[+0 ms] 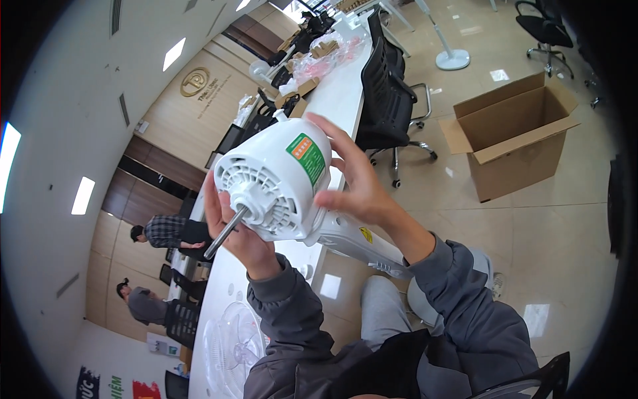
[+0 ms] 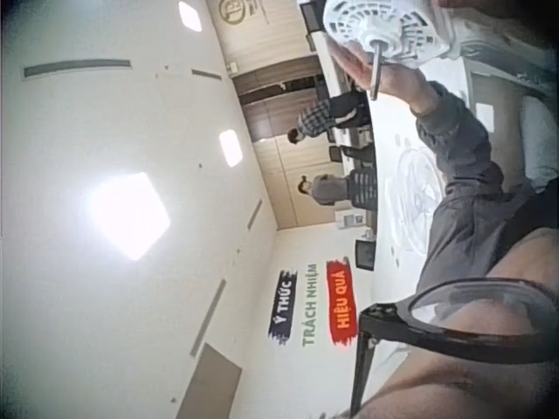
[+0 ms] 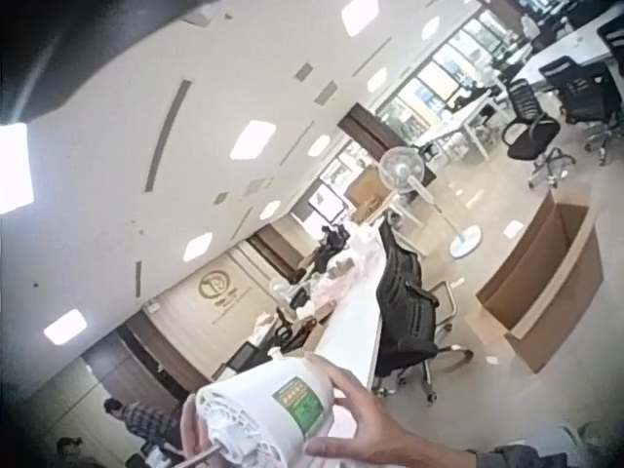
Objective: Assemble a pedestal fan by attaching the motor head and fan guards.
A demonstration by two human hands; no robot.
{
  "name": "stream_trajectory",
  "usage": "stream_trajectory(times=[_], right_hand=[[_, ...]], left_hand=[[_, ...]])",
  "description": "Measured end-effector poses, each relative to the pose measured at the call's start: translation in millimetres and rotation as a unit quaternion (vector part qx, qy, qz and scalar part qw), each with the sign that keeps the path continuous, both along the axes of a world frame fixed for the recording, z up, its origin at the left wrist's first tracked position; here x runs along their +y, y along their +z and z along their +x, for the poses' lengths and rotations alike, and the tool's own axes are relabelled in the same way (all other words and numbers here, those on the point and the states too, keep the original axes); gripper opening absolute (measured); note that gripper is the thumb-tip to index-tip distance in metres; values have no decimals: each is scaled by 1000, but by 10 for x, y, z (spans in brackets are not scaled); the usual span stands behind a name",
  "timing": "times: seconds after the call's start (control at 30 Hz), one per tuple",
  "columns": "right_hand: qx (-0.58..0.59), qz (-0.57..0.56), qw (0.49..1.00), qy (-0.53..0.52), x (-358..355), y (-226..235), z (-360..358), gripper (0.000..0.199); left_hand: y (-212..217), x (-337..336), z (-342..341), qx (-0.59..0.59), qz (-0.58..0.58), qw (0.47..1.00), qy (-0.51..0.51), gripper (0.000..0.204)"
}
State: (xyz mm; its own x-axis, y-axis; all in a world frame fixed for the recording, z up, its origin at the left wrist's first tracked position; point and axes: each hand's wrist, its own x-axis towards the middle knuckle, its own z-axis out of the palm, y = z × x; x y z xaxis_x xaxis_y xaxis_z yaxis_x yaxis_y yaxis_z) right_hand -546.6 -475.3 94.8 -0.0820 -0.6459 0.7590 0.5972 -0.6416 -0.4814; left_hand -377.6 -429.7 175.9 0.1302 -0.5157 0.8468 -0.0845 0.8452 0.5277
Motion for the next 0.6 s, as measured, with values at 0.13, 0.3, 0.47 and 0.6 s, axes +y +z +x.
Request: stream_trajectory(times=[0.13, 0.3, 0.47, 0.6], right_hand=[[-124, 69, 939, 312, -430, -221, 101, 105], [-177, 18, 857, 483, -680, -263, 277, 91], [-211, -23, 884, 416, -683, -55, 271, 87], [-203, -21, 912, 356, -603, 24, 240, 89]], left_hand=[[105, 114, -95, -151, -51, 984, 85, 60], [76, 147, -311, -231, -8, 965, 120, 135], [47, 138, -505, -239, 27, 944, 224, 143], [-55, 223, -445, -201, 38, 957, 207, 134]])
